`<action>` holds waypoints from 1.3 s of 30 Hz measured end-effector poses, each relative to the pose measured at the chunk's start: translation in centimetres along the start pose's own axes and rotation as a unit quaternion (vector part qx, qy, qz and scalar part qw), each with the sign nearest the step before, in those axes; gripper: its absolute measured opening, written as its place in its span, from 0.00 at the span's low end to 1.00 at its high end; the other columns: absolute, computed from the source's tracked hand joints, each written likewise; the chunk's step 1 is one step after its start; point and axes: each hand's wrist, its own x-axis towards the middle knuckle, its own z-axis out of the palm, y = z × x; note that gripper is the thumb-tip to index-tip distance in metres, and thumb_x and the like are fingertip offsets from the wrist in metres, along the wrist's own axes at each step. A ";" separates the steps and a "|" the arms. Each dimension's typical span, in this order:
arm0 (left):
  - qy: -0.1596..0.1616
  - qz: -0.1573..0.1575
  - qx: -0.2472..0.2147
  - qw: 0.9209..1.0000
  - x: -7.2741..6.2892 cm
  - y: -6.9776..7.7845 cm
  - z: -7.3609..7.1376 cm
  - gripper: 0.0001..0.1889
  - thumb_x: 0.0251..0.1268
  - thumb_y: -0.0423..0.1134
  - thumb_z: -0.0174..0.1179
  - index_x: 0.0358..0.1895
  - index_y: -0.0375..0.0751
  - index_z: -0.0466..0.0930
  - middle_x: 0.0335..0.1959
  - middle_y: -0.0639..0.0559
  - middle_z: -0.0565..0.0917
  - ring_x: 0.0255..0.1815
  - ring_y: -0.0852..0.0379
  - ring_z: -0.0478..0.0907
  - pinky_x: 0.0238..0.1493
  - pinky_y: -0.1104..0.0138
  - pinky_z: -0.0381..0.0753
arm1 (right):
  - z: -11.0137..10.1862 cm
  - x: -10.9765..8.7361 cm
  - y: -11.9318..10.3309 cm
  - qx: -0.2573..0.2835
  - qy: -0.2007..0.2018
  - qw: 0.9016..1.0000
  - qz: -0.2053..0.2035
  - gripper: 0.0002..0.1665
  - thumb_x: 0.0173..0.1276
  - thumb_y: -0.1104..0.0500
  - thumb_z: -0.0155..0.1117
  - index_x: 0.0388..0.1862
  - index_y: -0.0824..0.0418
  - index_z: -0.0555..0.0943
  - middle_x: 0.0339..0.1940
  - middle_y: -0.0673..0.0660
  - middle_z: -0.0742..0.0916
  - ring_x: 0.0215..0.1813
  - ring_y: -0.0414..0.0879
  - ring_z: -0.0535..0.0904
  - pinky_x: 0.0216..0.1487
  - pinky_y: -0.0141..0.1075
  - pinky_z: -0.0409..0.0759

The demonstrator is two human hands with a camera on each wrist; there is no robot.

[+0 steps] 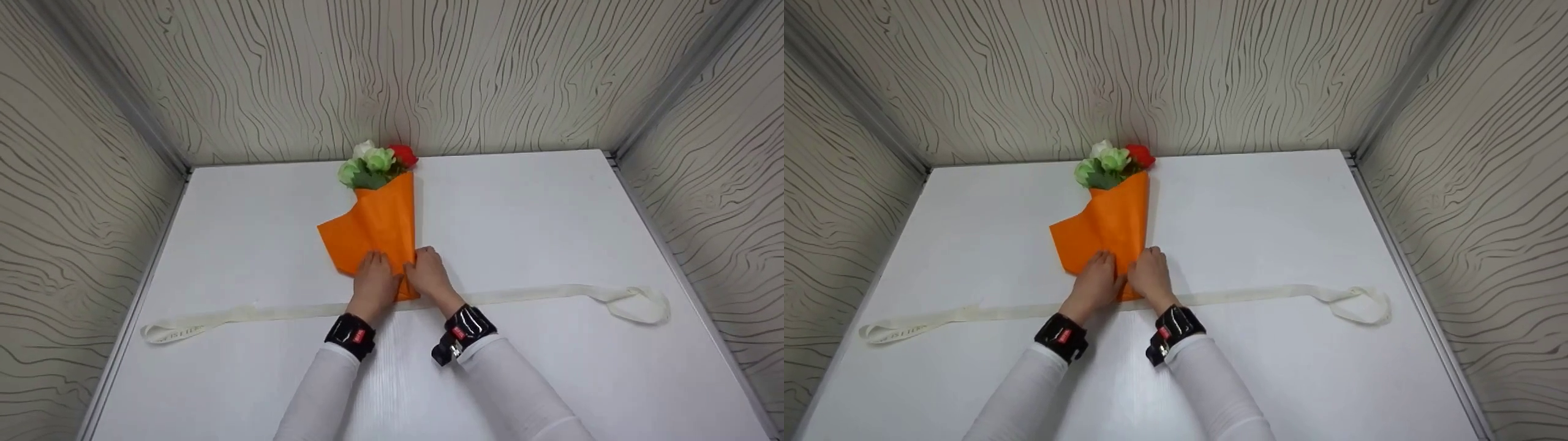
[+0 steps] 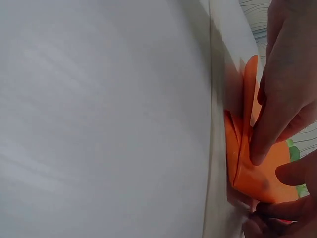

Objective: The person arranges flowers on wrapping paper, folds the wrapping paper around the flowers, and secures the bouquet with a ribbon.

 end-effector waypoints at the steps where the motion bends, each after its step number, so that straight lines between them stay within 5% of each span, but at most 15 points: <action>1: -0.007 -0.007 -0.016 1.000 0.0 -0.1 -0.1 0.31 0.60 0.52 0.53 0.56 0.27 0.65 0.55 0.36 0.69 0.57 0.45 0.65 0.59 0.57 0.60 | -0.1 0.1 -0.1 0.020 -0.010 1.000 0.007 0.18 0.61 0.58 0.56 0.42 0.73 0.74 0.39 0.63 0.77 0.41 0.54 0.73 0.41 0.41 0.73; 7: -0.036 -0.036 -0.102 0.993 -0.1 -0.8 -0.5 0.28 0.60 0.52 0.54 0.55 0.33 0.63 0.48 0.43 0.70 0.44 0.50 0.69 0.52 0.59 0.69 | -0.3 0.5 -0.5 0.149 -0.048 0.985 0.076 0.16 0.62 0.58 0.56 0.45 0.68 0.70 0.35 0.58 0.78 0.33 0.48 0.74 0.30 0.34 0.74; 13: -0.045 -0.035 -0.137 0.989 -0.3 -1.2 -0.4 0.28 0.59 0.51 0.55 0.55 0.36 0.61 0.42 0.48 0.69 0.39 0.53 0.68 0.49 0.61 0.71 | -0.2 1.2 0.2 0.258 -0.079 0.953 0.135 0.22 0.59 0.60 0.59 0.50 0.70 0.69 0.42 0.61 0.78 0.40 0.49 0.74 0.39 0.37 0.74; 18: -0.059 -0.035 -0.164 0.984 -0.4 -1.5 -0.4 0.29 0.59 0.51 0.55 0.57 0.38 0.59 0.43 0.49 0.69 0.39 0.54 0.69 0.49 0.61 0.71 | -0.1 1.5 0.7 0.329 -0.112 0.927 0.141 0.19 0.56 0.66 0.59 0.47 0.72 0.73 0.39 0.61 0.80 0.37 0.49 0.77 0.38 0.37 0.76; 23: -0.048 -0.021 -0.165 0.985 -0.6 -1.6 -0.2 0.30 0.59 0.52 0.55 0.59 0.39 0.59 0.46 0.50 0.69 0.41 0.55 0.69 0.51 0.62 0.70 | 0.0 1.2 0.9 0.417 -0.138 0.886 0.149 0.20 0.56 0.71 0.55 0.50 0.72 0.69 0.43 0.63 0.79 0.41 0.52 0.78 0.41 0.40 0.77; 25: -0.048 -0.013 -0.159 0.986 -1.0 -1.5 -0.1 0.32 0.61 0.52 0.52 0.63 0.37 0.56 0.54 0.47 0.67 0.51 0.54 0.68 0.55 0.60 0.66 | 0.0 1.1 1.1 0.460 -0.147 0.862 0.155 0.22 0.57 0.73 0.53 0.52 0.72 0.67 0.44 0.63 0.78 0.43 0.52 0.77 0.43 0.41 0.76; 30: -0.056 -0.009 -0.171 0.984 -1.9 -1.1 -0.2 0.35 0.68 0.53 0.40 0.69 0.35 0.39 0.70 0.42 0.40 0.69 0.50 0.39 0.64 0.57 0.48 | 0.1 0.9 1.1 0.554 -0.149 0.802 0.166 0.24 0.58 0.75 0.51 0.55 0.72 0.64 0.47 0.64 0.77 0.46 0.52 0.76 0.46 0.43 0.74; 35: -0.049 -0.017 -0.210 0.976 -2.2 -0.9 -0.3 0.35 0.69 0.53 0.35 0.68 0.35 0.33 0.70 0.43 0.34 0.69 0.50 0.33 0.64 0.58 0.45 | 0.1 0.7 0.8 0.592 -0.148 0.775 0.163 0.24 0.58 0.75 0.51 0.56 0.71 0.64 0.49 0.65 0.77 0.49 0.52 0.75 0.49 0.42 0.73; 39: -0.048 -0.029 -0.266 0.962 -2.1 -0.6 -0.6 0.35 0.69 0.52 0.35 0.68 0.35 0.31 0.70 0.44 0.32 0.69 0.51 0.32 0.65 0.58 0.43 | -0.1 0.5 0.5 0.611 -0.151 0.761 0.157 0.25 0.59 0.74 0.52 0.57 0.71 0.63 0.52 0.64 0.76 0.51 0.52 0.74 0.51 0.41 0.71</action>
